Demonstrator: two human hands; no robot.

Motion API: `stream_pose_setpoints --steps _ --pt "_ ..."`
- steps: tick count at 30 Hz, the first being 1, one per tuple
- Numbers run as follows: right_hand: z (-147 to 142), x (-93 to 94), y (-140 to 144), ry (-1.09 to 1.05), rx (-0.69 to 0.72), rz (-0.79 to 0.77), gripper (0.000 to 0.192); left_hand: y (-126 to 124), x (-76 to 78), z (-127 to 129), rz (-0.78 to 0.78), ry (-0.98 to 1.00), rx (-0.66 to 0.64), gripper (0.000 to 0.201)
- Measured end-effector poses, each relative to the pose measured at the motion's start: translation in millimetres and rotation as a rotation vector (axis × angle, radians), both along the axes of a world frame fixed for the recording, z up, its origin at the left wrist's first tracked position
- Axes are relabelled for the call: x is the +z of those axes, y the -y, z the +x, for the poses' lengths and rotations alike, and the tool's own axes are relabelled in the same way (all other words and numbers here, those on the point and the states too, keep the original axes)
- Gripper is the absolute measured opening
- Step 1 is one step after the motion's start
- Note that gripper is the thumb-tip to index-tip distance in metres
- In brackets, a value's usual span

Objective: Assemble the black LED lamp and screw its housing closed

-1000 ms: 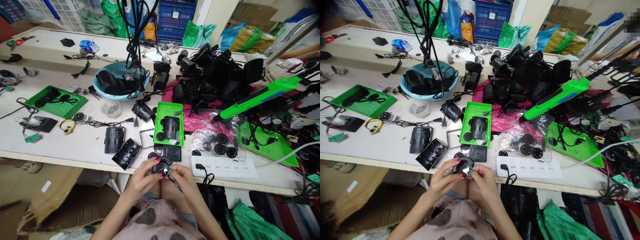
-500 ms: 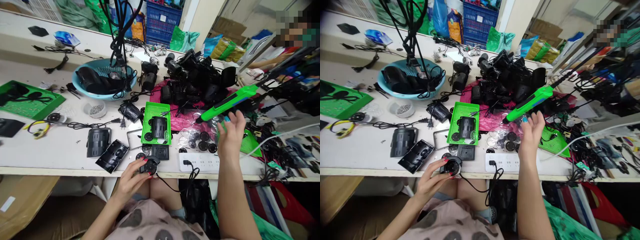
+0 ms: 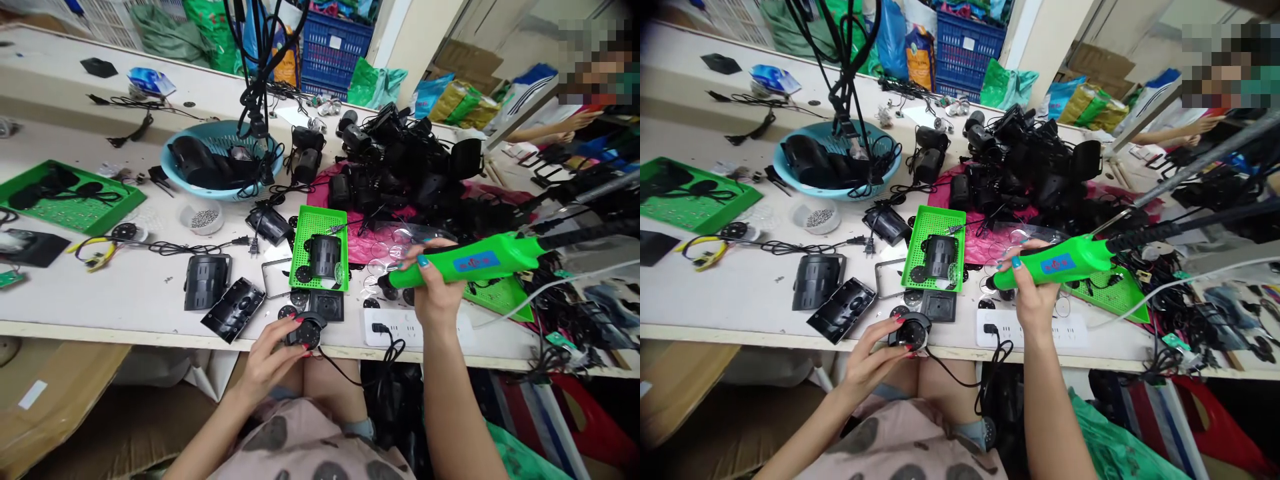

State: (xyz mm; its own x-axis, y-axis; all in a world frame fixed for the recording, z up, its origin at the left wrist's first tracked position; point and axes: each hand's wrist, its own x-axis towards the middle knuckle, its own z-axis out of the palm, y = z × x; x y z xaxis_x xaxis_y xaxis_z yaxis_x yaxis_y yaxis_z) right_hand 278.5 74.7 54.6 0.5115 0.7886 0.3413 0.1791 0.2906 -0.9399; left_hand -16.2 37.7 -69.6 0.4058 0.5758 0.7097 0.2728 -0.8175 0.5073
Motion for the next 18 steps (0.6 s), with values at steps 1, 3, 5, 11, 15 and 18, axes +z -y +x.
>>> stream_pose_setpoints --steps 1,3,5,11,15,18 --pt "-6.6 3.4 3.3 -0.028 0.032 0.032 0.048 0.0 0.6 0.0 -0.003 -0.004 0.000 0.015" --pt "-15.4 11.0 8.0 -0.083 0.097 0.081 0.051 0.2 1.6 0.0 -0.003 -0.010 0.001 0.014" --pt "-19.4 15.9 9.5 -0.145 0.150 0.082 0.061 0.2 2.3 0.1 -0.002 -0.009 0.000 0.013" --pt "-22.3 -6.0 -11.1 -0.242 0.008 0.216 0.058 -0.4 2.2 0.9 -0.015 0.015 -0.028 0.015" --pt "-25.9 -26.0 -38.6 -0.283 -0.045 0.299 0.057 0.1 0.0 -0.7 -0.023 0.014 -0.033 0.019" --pt "-29.4 -33.7 -57.4 -0.312 -0.028 0.314 0.058 -0.3 -0.2 -1.3 -0.022 0.014 -0.029 0.023"
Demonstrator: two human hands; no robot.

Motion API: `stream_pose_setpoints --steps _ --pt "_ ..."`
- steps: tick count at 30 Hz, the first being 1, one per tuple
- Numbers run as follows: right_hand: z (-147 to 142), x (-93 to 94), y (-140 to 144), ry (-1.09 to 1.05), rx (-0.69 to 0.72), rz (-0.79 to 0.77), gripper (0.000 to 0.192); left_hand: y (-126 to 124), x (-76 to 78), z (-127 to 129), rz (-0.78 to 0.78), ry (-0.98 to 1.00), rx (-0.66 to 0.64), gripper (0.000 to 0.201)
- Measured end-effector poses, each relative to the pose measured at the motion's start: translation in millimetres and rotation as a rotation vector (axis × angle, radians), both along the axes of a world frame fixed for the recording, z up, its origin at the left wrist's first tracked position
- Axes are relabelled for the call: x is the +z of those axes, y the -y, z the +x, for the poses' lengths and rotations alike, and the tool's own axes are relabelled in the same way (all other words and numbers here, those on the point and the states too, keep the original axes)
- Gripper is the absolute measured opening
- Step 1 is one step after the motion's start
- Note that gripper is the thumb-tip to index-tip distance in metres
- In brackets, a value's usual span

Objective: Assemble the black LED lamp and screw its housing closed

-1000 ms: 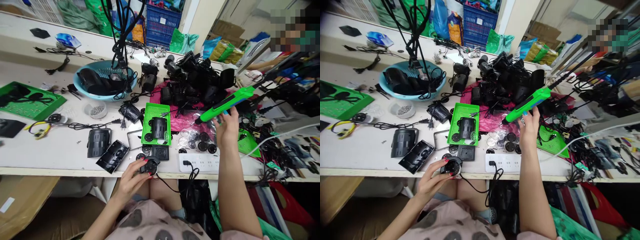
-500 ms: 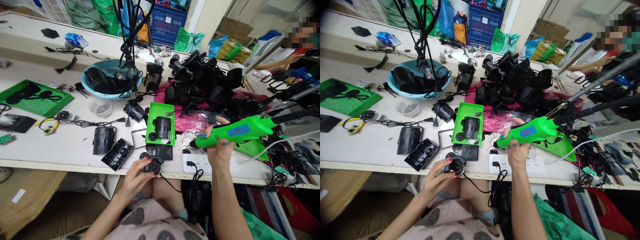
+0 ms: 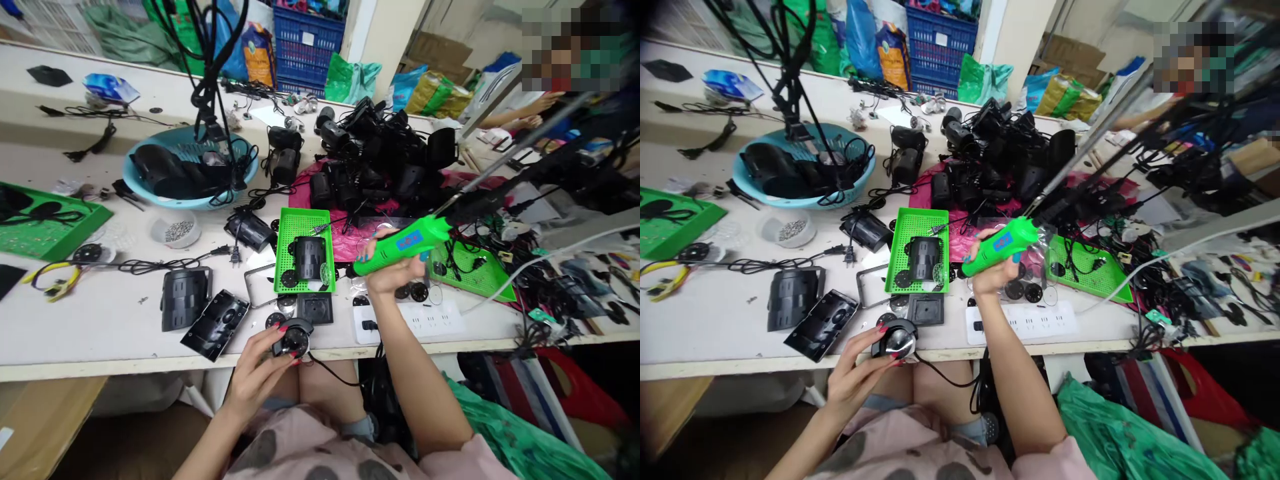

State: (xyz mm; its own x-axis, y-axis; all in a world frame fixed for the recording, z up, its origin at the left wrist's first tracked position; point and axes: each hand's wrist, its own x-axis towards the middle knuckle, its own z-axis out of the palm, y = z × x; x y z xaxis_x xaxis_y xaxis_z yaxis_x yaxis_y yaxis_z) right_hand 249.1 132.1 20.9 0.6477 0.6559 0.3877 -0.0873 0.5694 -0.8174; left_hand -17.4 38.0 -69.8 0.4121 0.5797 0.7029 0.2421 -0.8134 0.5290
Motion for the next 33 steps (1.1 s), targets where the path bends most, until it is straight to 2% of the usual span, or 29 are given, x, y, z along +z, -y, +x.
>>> stream_pose_setpoints --steps 4,11,18,22,26,30,33 --pt "-4.2 -9.1 -14.9 -0.015 0.023 -0.003 0.058 -1.5 4.5 2.3 0.023 0.005 0.015 0.022" --pt "-1.8 -25.0 -20.6 -0.027 0.069 -0.027 0.059 -1.8 7.3 2.2 0.021 -0.007 0.013 0.020" --pt "-1.8 -25.9 -22.1 -0.022 0.083 -0.049 0.060 1.5 4.6 -1.0 0.013 -0.035 0.027 0.025" --pt "-1.6 -16.4 -12.1 -0.042 0.046 -0.002 0.060 4.5 12.4 2.6 0.069 -0.050 0.130 0.020" --pt "0.9 -0.2 10.4 -0.039 -0.025 0.075 0.063 4.7 30.2 6.6 0.141 -0.052 0.222 0.009" --pt "0.5 22.7 46.5 0.001 -0.136 0.149 0.069 2.2 57.0 13.6 0.089 -0.021 0.131 0.014" --pt "-6.6 44.1 76.7 -0.001 -0.027 0.127 0.067 0.2 78.9 26.3 -0.083 -0.018 0.048 0.024"
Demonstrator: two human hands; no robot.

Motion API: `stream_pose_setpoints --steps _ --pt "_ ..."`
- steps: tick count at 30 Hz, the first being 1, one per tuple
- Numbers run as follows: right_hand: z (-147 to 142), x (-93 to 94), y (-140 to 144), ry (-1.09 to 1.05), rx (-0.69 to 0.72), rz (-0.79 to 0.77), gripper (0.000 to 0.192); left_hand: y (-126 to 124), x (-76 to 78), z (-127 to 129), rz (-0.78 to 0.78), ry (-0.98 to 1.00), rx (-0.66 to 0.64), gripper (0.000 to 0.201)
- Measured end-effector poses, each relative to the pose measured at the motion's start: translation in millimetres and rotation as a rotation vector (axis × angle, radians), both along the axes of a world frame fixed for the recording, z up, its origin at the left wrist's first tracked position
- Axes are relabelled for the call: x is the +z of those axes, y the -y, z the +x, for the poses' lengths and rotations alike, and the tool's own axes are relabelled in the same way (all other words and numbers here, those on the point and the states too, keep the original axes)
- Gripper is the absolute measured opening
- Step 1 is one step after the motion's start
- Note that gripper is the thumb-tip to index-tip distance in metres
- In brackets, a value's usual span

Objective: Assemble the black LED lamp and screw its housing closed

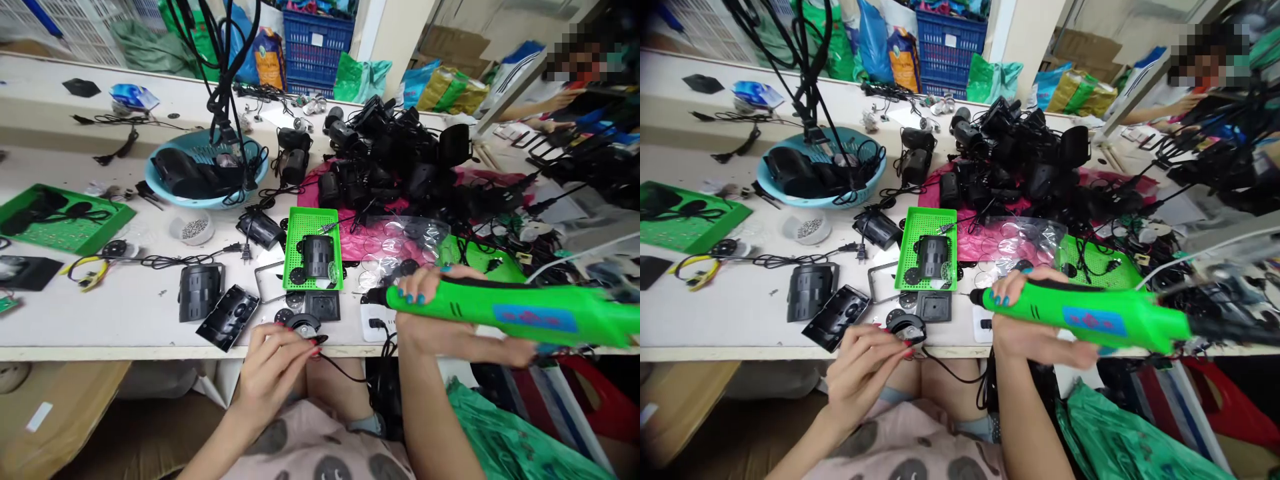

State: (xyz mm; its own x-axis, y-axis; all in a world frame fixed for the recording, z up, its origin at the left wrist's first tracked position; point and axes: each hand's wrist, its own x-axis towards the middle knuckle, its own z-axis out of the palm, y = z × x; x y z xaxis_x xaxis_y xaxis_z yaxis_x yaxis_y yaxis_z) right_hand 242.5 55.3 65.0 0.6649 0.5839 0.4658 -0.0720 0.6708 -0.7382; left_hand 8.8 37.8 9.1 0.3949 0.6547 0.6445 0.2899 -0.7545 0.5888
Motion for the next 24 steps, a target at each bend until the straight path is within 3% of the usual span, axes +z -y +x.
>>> stream_pose_setpoints --steps 4,8,24 --pt "-15.5 23.9 31.9 0.037 0.059 0.010 0.045 -4.1 18.1 23.0 -0.143 -0.034 -0.027 0.024" --pt "-26.8 35.4 53.8 -0.045 0.047 -0.105 0.036 -6.9 19.4 38.0 -0.189 -0.112 -0.036 0.017" --pt "-27.5 35.8 68.7 -0.076 0.090 -0.091 0.042 0.7 14.0 40.5 -0.283 -0.105 -0.069 0.011"
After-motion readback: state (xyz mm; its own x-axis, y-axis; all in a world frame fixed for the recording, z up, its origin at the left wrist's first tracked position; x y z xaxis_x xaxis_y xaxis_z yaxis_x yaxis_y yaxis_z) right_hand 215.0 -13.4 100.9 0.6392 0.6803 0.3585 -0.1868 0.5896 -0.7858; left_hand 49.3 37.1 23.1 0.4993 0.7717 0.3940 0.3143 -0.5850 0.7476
